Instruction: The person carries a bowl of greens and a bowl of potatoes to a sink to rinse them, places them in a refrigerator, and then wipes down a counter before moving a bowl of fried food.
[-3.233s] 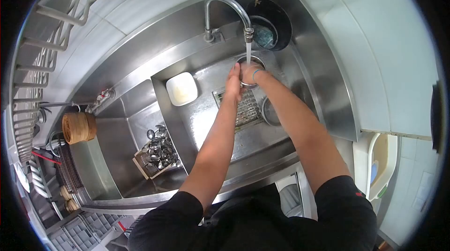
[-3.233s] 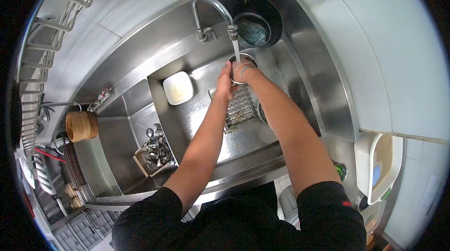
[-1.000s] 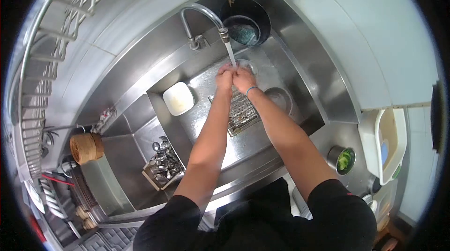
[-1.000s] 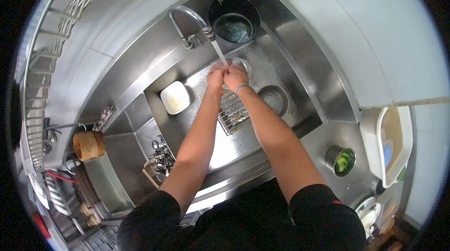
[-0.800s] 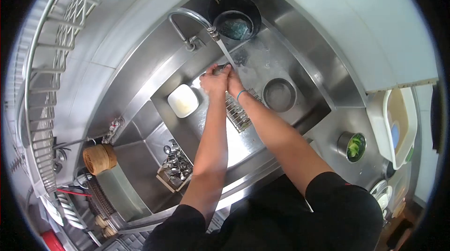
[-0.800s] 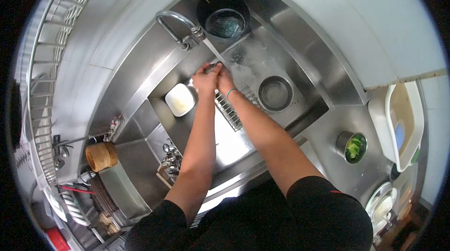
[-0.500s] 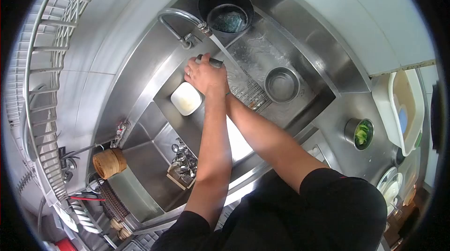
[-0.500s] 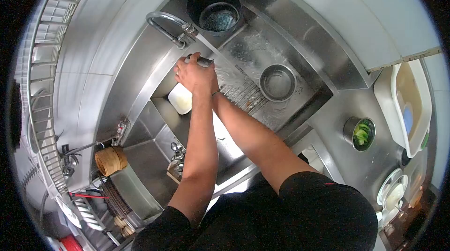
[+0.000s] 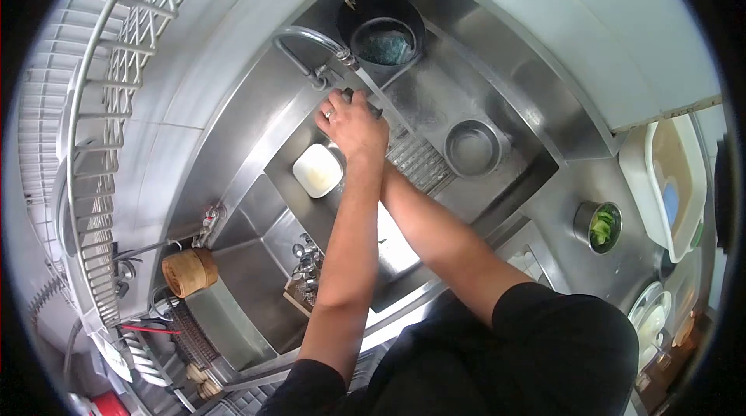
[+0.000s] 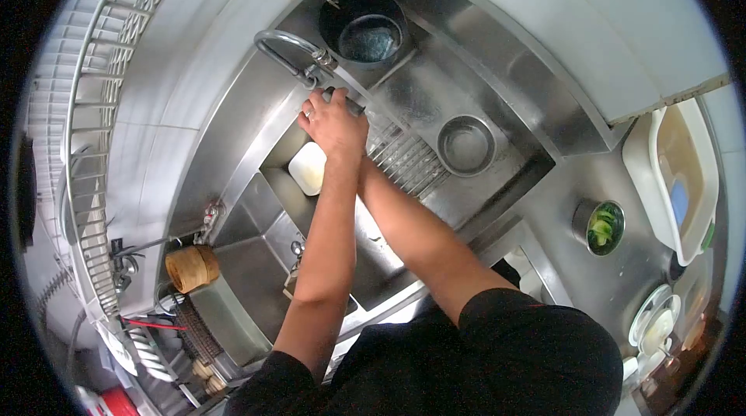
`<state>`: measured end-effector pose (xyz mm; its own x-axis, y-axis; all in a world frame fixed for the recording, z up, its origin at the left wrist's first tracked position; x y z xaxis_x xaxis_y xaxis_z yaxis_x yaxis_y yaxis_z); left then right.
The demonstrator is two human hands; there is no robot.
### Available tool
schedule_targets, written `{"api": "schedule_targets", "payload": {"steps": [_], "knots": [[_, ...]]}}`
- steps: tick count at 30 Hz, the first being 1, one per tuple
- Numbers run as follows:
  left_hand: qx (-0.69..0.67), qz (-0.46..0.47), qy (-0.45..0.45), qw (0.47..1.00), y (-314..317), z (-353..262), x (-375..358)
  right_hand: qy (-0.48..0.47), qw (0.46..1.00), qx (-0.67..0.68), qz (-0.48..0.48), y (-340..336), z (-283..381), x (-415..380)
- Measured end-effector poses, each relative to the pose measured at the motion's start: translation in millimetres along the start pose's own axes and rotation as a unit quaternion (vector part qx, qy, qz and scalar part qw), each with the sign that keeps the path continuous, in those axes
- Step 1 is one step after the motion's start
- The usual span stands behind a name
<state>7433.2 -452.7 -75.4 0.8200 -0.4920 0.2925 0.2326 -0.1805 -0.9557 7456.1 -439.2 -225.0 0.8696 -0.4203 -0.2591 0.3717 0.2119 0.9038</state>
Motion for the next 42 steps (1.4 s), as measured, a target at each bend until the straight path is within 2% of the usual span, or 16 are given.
{"api": "schedule_targets", "payload": {"steps": [3,5,6,7,8,10,11,14,17,19,22,26,32,35,38,42], "knots": [[-0.133,-0.021,-0.127,0.983,16,10,10,-0.014,0.99,-0.137,-0.04,-23,22,35],[-0.408,-0.014,-0.194,0.892,84,41,21,-0.02,0.938,-0.342,-0.055,-26,50,54],[-0.535,-0.014,-0.221,0.815,125,54,23,-0.003,0.861,-0.507,-0.044,-13,68,54],[-0.661,-0.018,-0.272,0.699,162,55,21,0.002,0.755,-0.655,-0.028,0,88,54],[-0.703,0.039,-0.318,0.635,170,51,16,0.01,0.623,-0.782,-0.01,8,105,57],[-0.766,0.152,-0.393,0.485,171,41,1,0.026,0.524,-0.844,0.11,12,118,73],[-0.775,0.129,-0.42,0.455,166,29,-9,-0.004,0.498,-0.852,0.162,19,130,66],[-0.823,0.074,-0.434,0.36,213,19,-27,-0.04,0.419,-0.891,0.168,33,154,58],[-0.816,0.05,-0.421,0.394,231,7,-42,-0.094,0.526,-0.832,0.146,30,175,48],[-0.808,0.032,-0.4,0.432,215,6,-45,-0.098,0.538,-0.829,0.121,24,180,39],[-0.798,0.021,-0.422,0.431,216,22,-46,-0.1,0.546,-0.825,0.111,10,186,34],[-0.764,0.056,-0.397,0.506,219,21,-53,-0.117,0.563,-0.813,0.09,-1,188,34],[-0.759,0.117,-0.411,0.491,222,13,-60,-0.138,0.555,-0.818,0.059,0,185,25],[-0.737,0.131,-0.426,0.508,193,12,-55,-0.136,0.502,-0.841,0.15,5,174,0],[-0.757,0.142,-0.391,0.503,187,19,-50,-0.095,0.378,-0.903,0.178,-12,144,-28],[-0.781,0.156,-0.322,0.511,170,21,-46,-0.098,0.352,-0.918,0.151,-20,125,-22]]}}
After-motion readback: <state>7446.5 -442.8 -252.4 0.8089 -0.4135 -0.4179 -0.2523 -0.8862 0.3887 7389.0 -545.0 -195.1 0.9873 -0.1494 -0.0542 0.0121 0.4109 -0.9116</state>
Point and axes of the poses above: each hand's wrist, its own x-axis towards the middle knuckle, its own y-axis out of the palm, z = x × y, the point moved 3 cm from there along x, towards the middle knuckle, and after that the axes turned 6 degrees about y, right-handed, at the moved point
